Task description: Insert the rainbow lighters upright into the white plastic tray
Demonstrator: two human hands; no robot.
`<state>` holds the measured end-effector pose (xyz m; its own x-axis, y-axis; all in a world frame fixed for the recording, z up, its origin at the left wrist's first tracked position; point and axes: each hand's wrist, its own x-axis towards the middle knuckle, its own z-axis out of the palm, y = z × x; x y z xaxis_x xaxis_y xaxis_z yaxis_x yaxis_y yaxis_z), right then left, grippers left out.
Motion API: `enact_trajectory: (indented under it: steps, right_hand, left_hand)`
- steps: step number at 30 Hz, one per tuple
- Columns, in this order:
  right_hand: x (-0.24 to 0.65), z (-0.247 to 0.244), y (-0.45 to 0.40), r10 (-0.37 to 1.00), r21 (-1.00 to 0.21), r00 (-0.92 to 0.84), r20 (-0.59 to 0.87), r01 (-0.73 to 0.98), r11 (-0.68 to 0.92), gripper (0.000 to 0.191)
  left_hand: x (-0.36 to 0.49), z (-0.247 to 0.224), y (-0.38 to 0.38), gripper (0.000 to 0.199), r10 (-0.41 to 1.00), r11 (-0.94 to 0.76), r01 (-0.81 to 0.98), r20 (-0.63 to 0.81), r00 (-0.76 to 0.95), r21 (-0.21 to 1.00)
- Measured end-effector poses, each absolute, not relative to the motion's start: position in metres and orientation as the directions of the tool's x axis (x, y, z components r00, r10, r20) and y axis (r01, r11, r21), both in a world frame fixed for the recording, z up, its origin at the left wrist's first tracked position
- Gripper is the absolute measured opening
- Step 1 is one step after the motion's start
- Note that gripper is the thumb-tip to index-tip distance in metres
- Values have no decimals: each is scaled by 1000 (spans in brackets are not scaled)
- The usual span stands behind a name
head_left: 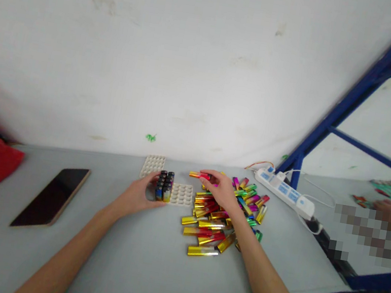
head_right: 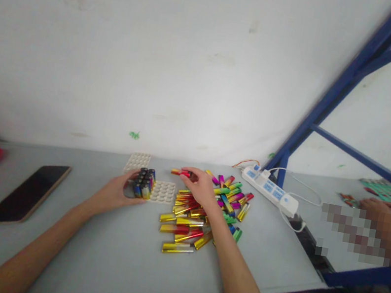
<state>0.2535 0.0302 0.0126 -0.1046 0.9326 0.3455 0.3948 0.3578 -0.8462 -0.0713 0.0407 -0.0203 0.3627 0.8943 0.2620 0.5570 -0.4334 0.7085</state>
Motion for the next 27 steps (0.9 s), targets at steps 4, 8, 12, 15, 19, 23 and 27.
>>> enact_trajectory:
  steps: [4, 8, 12, 15, 19, 23, 27]
  right_hand:
    - [237, 19, 24, 975, -975, 0, 223, 11, 223, 45]
    - [215, 22, 13, 987, -961, -108, 120, -263, 88, 55]
    - [199, 21, 3, 967, -956, -254, 21, -287, -55, 56]
    - [192, 16, -1, 983, -989, -184, 20, -149, -7, 59]
    - [188, 10, -4, 991, -985, -34, 128, 115, 132, 62]
    - [187, 8, -6, 988, -954, 24, 153, 265, 141, 50]
    - [187, 7, -5, 980, -926, 34, 198, 334, 176, 45]
  left_hand:
    - [-70, -18, 40, 97, 914, -388, 579, 219, 341, 717]
    - [-71, -17, 40, 96, 921, -366, 580, 194, 338, 728]
    - [-74, -15, 40, 97, 917, -371, 600, 177, 358, 709]
    - [-76, -11, 39, 97, 907, -392, 608, 178, 382, 690]
    - [-77, -4, 37, 95, 891, -428, 621, 190, 412, 657]
    - [-78, -1, 36, 91, 863, -476, 606, 207, 461, 637]
    - [-77, -1, 34, 93, 863, -473, 596, 206, 461, 649]
